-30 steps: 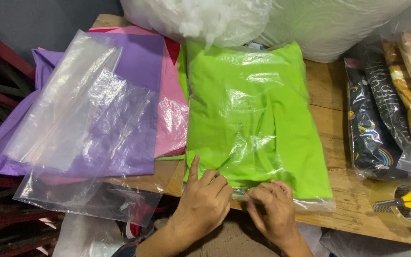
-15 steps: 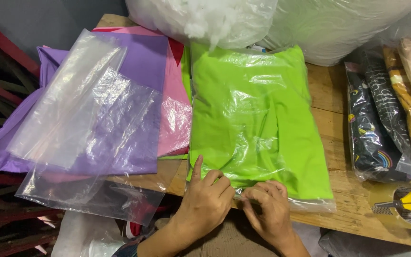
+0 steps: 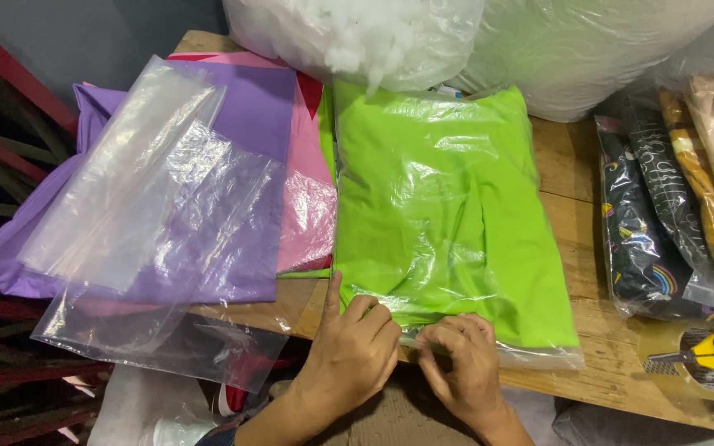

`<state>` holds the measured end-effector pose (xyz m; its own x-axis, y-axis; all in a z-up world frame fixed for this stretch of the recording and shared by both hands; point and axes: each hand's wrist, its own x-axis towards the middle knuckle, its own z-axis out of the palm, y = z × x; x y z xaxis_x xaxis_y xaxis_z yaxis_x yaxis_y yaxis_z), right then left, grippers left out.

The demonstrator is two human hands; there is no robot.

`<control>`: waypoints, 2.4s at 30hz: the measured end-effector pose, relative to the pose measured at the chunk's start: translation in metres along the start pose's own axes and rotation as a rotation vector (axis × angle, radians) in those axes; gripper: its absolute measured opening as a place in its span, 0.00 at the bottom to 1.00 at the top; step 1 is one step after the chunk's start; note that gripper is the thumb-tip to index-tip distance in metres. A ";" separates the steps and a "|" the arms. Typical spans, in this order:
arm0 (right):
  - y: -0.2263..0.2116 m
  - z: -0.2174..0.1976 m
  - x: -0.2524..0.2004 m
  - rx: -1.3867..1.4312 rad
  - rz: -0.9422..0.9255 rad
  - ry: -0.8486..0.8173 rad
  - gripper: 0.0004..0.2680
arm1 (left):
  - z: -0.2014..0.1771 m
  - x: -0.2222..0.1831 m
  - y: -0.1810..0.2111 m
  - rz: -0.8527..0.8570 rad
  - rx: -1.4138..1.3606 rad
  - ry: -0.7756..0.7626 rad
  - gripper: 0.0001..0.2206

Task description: The person closes the seal of a plastic bag containing green fabric, presses on the bag to remove air, and then folds a purple fabric item by hand.

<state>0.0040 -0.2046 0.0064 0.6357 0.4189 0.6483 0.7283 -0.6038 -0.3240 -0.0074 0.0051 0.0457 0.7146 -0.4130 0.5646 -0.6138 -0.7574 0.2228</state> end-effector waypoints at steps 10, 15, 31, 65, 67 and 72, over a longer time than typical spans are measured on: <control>-0.005 0.002 0.004 -0.001 -0.010 -0.044 0.07 | 0.004 -0.001 0.000 0.030 -0.025 0.037 0.13; -0.004 0.004 0.003 0.005 -0.027 -0.022 0.09 | 0.002 -0.006 -0.006 -0.006 -0.001 -0.008 0.10; -0.008 0.005 0.009 0.031 -0.020 -0.027 0.04 | 0.006 -0.006 -0.005 0.048 -0.031 0.044 0.12; -0.012 0.014 0.007 0.072 0.001 -0.057 0.07 | 0.003 -0.010 -0.004 0.046 -0.033 0.081 0.13; -0.012 0.015 0.006 0.081 -0.009 -0.061 0.06 | 0.004 -0.010 -0.004 0.053 -0.025 0.082 0.13; -0.011 0.011 0.004 0.050 0.002 -0.045 0.06 | 0.003 -0.012 -0.006 0.037 -0.027 0.074 0.14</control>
<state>0.0013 -0.1883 0.0052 0.6470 0.4490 0.6163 0.7384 -0.5705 -0.3595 -0.0112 0.0126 0.0353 0.6650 -0.4009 0.6301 -0.6488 -0.7280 0.2215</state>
